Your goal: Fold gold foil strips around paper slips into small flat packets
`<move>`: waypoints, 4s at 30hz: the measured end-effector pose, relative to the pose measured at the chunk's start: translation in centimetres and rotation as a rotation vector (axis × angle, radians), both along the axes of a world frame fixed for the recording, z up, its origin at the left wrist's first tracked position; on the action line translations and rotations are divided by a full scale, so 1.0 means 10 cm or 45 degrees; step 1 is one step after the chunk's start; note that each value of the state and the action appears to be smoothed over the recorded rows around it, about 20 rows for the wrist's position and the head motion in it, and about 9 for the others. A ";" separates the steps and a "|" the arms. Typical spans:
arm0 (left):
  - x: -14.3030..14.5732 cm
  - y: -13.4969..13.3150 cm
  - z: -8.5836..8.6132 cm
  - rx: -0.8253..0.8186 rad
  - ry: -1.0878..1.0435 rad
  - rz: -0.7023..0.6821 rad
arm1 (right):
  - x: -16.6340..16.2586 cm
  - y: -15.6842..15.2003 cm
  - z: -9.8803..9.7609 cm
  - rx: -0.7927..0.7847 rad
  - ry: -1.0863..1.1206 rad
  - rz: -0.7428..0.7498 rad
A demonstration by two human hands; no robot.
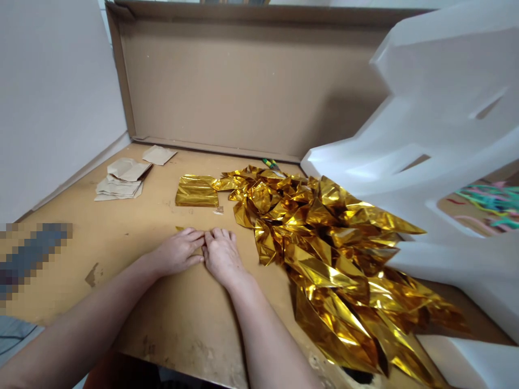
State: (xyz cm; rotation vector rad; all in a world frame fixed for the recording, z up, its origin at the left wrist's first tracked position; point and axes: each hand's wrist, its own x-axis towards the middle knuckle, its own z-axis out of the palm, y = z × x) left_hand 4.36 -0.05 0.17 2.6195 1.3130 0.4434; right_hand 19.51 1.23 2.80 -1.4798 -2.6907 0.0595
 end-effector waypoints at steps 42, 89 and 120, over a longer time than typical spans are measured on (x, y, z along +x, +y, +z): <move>-0.06 0.00 0.09 -0.087 -0.025 0.127 | 0.02 0.02 0.03 -0.061 -0.082 -0.008; -0.40 0.17 -0.03 -0.064 -0.186 0.366 | 0.19 0.26 -0.18 0.047 0.357 -0.150; -0.10 0.08 0.00 -0.007 0.117 0.202 | 0.02 0.19 -0.17 0.213 0.106 -0.122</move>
